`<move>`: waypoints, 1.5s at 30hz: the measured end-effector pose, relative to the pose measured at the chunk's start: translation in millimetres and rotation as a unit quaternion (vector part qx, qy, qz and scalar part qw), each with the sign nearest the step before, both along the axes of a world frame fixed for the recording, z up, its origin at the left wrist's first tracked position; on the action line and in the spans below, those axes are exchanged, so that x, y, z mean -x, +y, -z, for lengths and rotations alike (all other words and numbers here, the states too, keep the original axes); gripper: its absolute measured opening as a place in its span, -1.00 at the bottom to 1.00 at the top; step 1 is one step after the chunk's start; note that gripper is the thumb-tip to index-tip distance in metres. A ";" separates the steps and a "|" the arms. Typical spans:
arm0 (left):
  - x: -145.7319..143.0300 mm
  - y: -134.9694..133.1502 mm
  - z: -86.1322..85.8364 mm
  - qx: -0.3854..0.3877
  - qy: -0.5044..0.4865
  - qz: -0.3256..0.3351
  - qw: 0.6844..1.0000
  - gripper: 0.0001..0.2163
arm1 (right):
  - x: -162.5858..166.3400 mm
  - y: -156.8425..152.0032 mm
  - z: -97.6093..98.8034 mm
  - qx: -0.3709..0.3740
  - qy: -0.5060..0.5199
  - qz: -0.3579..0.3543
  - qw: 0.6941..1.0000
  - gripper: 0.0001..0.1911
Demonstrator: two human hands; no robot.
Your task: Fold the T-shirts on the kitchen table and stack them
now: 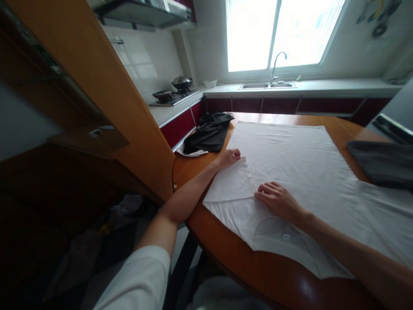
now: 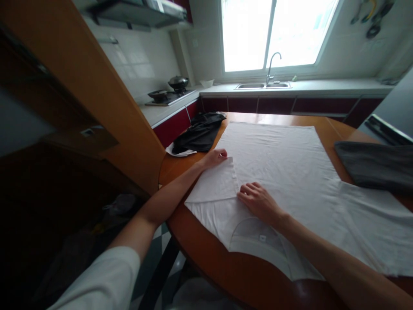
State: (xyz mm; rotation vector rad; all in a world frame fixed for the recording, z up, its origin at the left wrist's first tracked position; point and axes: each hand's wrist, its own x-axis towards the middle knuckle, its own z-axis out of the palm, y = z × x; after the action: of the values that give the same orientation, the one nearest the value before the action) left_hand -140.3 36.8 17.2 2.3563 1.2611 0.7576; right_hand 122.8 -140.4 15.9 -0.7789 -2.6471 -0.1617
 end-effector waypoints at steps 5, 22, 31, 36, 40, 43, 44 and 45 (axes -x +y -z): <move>1.0 0.2 2.3 0.003 0.005 -0.001 1.000 -0.89 | 1.7 -1.9 -3.3 -0.028 -0.027 0.014 0.999 -0.84; -1.8 -14.0 2.5 -0.116 0.108 0.008 0.987 -0.80 | -7.0 1.2 -11.0 0.022 -0.014 0.008 1.000 -0.84; -11.2 -30.1 2.9 -0.037 0.162 0.031 0.986 -0.55 | -8.2 4.0 2.1 0.073 0.057 -0.043 0.995 -0.65; 7.7 -47.2 -22.1 -0.071 0.154 0.032 0.985 -0.51 | -7.2 3.9 3.1 0.091 0.062 -0.040 0.993 -0.65; 19.4 -91.1 -17.1 -0.059 0.190 0.033 0.979 -0.50 | -6.4 4.7 4.9 0.095 0.077 -0.042 0.992 -0.64; 21.9 -121.3 -9.0 -0.018 0.222 0.025 0.974 -0.47 | -6.2 5.6 7.0 0.097 0.083 -0.042 0.991 -0.63; 22.7 -128.0 -8.8 -0.017 0.220 0.021 0.975 -0.46 | -6.2 5.6 7.4 0.098 0.084 -0.040 0.991 -0.64; 23.9 -133.1 -9.8 -0.021 0.211 0.015 0.977 -0.45 | -6.2 5.6 7.6 0.098 0.085 -0.039 0.991 -0.64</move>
State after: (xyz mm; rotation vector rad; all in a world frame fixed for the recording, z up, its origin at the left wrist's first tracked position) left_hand -164.2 -96.3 27.0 2.6560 1.3743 0.2804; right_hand 129.0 -134.8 8.3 -0.7144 -2.5513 0.1812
